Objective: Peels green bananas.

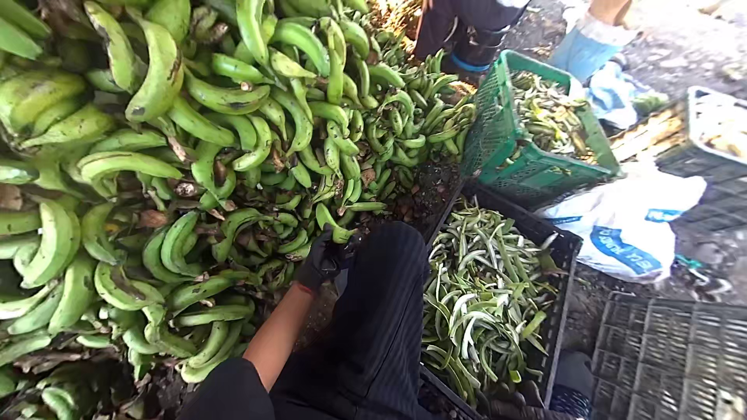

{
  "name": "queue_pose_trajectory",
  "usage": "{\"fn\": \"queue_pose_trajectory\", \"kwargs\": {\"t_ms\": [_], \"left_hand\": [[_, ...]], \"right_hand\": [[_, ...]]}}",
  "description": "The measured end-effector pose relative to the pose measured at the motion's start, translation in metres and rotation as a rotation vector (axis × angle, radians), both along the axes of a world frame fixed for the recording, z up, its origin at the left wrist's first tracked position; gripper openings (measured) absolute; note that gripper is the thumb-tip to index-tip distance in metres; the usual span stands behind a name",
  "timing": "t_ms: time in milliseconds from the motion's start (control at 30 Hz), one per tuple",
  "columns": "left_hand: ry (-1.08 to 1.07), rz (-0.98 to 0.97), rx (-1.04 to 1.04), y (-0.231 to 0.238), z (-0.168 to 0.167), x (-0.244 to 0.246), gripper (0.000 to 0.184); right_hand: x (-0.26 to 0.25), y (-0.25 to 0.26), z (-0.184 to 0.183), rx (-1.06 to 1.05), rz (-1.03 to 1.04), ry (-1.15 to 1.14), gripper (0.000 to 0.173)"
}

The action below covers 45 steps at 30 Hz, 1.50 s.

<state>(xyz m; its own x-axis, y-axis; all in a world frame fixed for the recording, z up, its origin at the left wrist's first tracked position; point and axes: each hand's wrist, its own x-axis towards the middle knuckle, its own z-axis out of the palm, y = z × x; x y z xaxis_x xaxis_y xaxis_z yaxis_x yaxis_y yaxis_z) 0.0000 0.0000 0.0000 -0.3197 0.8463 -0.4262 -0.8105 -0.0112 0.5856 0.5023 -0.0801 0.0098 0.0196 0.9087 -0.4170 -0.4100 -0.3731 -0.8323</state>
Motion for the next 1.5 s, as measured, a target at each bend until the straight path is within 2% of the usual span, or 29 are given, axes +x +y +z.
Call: {"fn": "queue_pose_trajectory", "kwargs": {"t_ms": [33, 100, 167, 200, 267, 367, 433, 500, 600, 667, 733, 833, 900, 933, 967, 1067, 1133, 1233, 1267, 1333, 1400, 1500], "left_hand": [[0.075, -0.058, 0.086, 0.013, 0.017, 0.003, 0.052], [0.241, -0.155, 0.285, 0.041, 0.063, 0.01, 0.047], [0.438, -0.247, 0.482, 0.067, 0.118, 0.023, 0.05], [0.612, -0.287, 0.516, 0.08, 0.145, 0.032, 0.054], [0.917, -0.357, 0.533, 0.095, 0.194, 0.06, 0.05], [1.075, -0.502, 0.672, 0.107, 0.224, 0.117, 0.053], [1.197, -0.597, 0.662, 0.105, 0.218, 0.159, 0.054], [1.277, -0.631, 0.647, 0.102, 0.188, 0.188, 0.055], [1.146, -0.56, 0.654, 0.093, 0.137, 0.21, 0.061], [1.07, -0.503, 0.631, 0.084, 0.112, 0.217, 0.06], [1.117, -0.463, 0.655, 0.078, 0.097, 0.219, 0.059], [1.217, -0.441, 0.726, 0.073, 0.088, 0.218, 0.056], [1.231, -0.419, 0.79, 0.077, 0.083, 0.22, 0.052], [1.226, -0.412, 0.8, 0.078, 0.083, 0.221, 0.051], [1.202, -0.407, 0.798, 0.078, 0.084, 0.223, 0.05], [1.024, -0.385, 0.728, 0.07, 0.087, 0.23, 0.052], [0.908, -0.352, 0.684, 0.082, 0.095, 0.231, 0.057], [0.772, -0.467, 0.533, 0.088, 0.103, 0.224, 0.063], [0.711, -0.513, 0.504, 0.089, 0.1, 0.22, 0.068], [0.527, -0.571, 0.493, 0.098, 0.094, 0.217, 0.087], [0.406, -0.582, 0.475, 0.101, 0.095, 0.217, 0.084], [0.463, -0.647, 0.437, 0.097, 0.097, 0.212, 0.068]], "right_hand": [[-0.008, -0.001, 0.012, -0.044, -0.085, -0.038, 0.034], [-0.02, -0.001, -0.003, -0.018, -0.241, -0.165, 0.05], [-0.029, 0.003, -0.011, 0.04, -0.327, -0.205, 0.06], [-0.034, 0.003, -0.011, 0.081, -0.299, -0.158, 0.057], [-0.05, 0.004, -0.004, 0.153, -0.161, -0.12, 0.043], [-0.093, 0.011, 0.024, 0.05, 0.005, -0.314, 0.045], [-0.127, 0.019, 0.045, 0.021, 0.03, -0.335, 0.041], [-0.15, 0.021, 0.055, 0.064, 0.001, -0.31, 0.04], [-0.167, 0.024, 0.063, 0.141, -0.042, -0.183, 0.044], [-0.163, 0.035, 0.084, 0.2, -0.042, -0.16, 0.042], [-0.154, 0.046, 0.124, 0.355, -0.101, -0.169, 0.038], [-0.142, 0.05, 0.185, 0.751, -0.269, -0.195, 0.039], [-0.14, 0.053, 0.199, 0.875, -0.37, -0.171, 0.035], [-0.142, 0.055, 0.186, 0.839, -0.383, -0.205, 0.039], [-0.149, 0.057, 0.159, 0.712, -0.352, -0.263, 0.04], [-0.169, 0.038, 0.04, 0.092, 0.042, -0.391, 0.051], [-0.183, 0.028, 0.004, -0.074, 0.132, -0.354, 0.051], [-0.178, 0.027, 0.018, -0.127, 0.093, -0.286, 0.055], [-0.172, 0.033, 0.029, -0.097, 0.057, -0.315, 0.055], [-0.152, 0.051, 0.046, 0.093, -0.029, -0.435, 0.054], [-0.135, 0.069, 0.052, 0.27, -0.033, -0.59, 0.061], [-0.122, 0.084, 0.065, 0.237, 0.188, -0.959, 0.069]]}}
